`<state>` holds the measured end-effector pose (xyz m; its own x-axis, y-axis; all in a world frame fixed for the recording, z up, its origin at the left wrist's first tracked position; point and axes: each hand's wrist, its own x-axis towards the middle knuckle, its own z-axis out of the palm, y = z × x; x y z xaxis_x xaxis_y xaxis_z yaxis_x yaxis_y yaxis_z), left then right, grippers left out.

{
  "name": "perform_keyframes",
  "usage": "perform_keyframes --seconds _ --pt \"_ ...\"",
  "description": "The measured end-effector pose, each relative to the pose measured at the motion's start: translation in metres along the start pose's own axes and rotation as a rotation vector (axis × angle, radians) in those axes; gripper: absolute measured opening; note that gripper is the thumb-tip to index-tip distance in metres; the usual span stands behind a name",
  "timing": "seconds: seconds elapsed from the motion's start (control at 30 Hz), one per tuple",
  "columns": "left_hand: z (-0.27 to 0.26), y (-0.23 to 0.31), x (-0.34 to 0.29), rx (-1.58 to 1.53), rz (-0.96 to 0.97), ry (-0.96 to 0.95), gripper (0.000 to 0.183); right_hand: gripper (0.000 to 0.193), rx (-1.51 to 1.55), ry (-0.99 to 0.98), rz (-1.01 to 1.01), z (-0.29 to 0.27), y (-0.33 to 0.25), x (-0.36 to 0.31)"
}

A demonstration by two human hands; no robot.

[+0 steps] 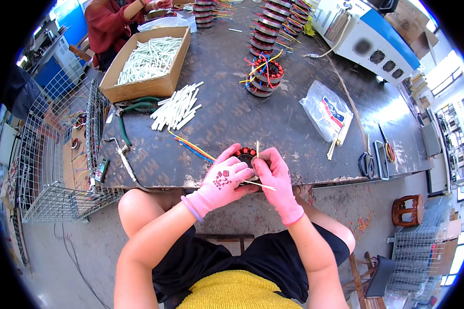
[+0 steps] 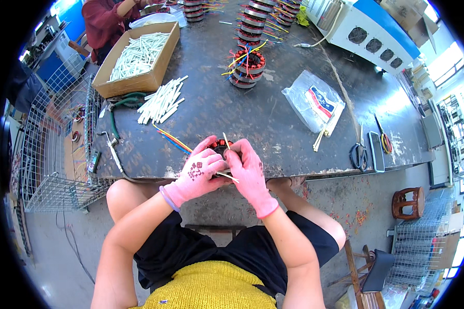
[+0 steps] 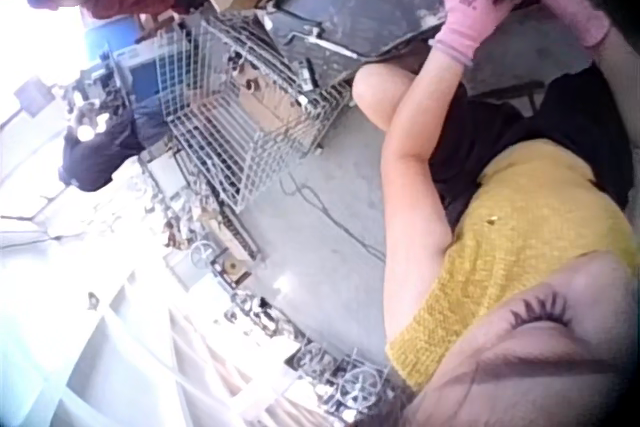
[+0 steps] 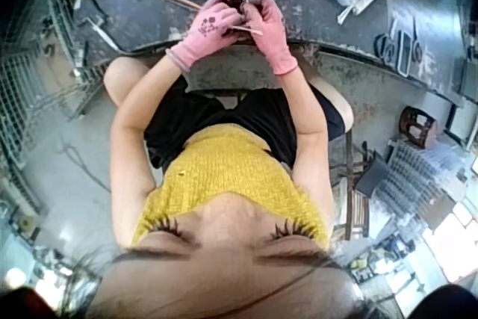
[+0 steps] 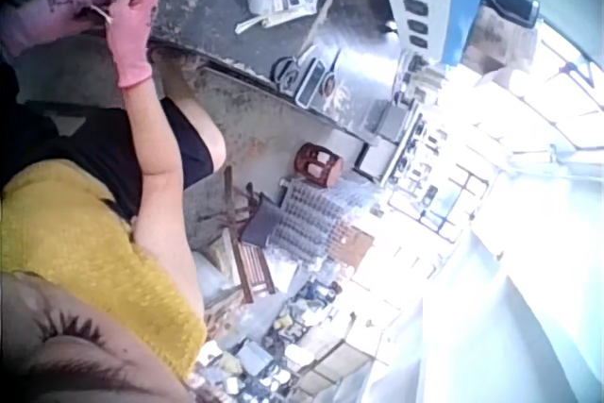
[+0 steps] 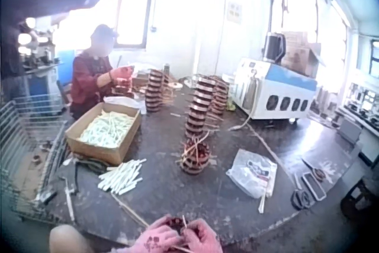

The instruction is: The person assembles electrical components by inserting small white insulators into the slots of a circular metal stator. They pick up individual insulators from a box, place them into the stator, and use scissors to trim wires. They then wrap and secure colored wires around the component before placing the finished part aside.

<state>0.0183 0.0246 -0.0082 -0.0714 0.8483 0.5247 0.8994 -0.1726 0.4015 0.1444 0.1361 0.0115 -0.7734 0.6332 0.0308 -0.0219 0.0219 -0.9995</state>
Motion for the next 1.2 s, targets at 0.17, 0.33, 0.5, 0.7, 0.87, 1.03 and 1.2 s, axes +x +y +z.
perform_keyframes --seconds 0.17,0.33,0.5,0.7,0.87,1.03,1.2 --pt "-0.002 -0.002 0.0 0.003 0.038 -0.007 0.035 0.011 -0.318 -0.076 0.014 0.007 -0.009 0.027" --pt "0.002 0.001 0.003 0.001 0.059 0.021 0.04 0.008 -0.11 -0.186 0.115 -0.012 -0.017 0.032" --pt "-0.005 0.006 0.005 0.028 0.034 0.007 0.039 0.038 -0.23 0.216 -0.042 -0.15 -0.048 0.016" --pt "-0.007 0.002 0.008 0.047 0.116 -0.076 0.043 0.052 -1.48 0.721 0.399 -0.367 0.006 -0.003" --pt "-0.028 0.01 0.011 0.112 0.083 -0.19 0.047 0.053 -1.432 0.544 0.536 -0.366 -0.008 0.014" --pt "-0.024 0.007 0.004 0.153 0.107 -0.18 0.045 0.062 -1.421 0.602 0.543 -0.384 -0.004 0.017" --pt "-0.038 0.027 0.01 0.107 0.147 -0.214 0.042 0.027 -0.359 0.722 0.273 -0.41 0.02 -0.017"
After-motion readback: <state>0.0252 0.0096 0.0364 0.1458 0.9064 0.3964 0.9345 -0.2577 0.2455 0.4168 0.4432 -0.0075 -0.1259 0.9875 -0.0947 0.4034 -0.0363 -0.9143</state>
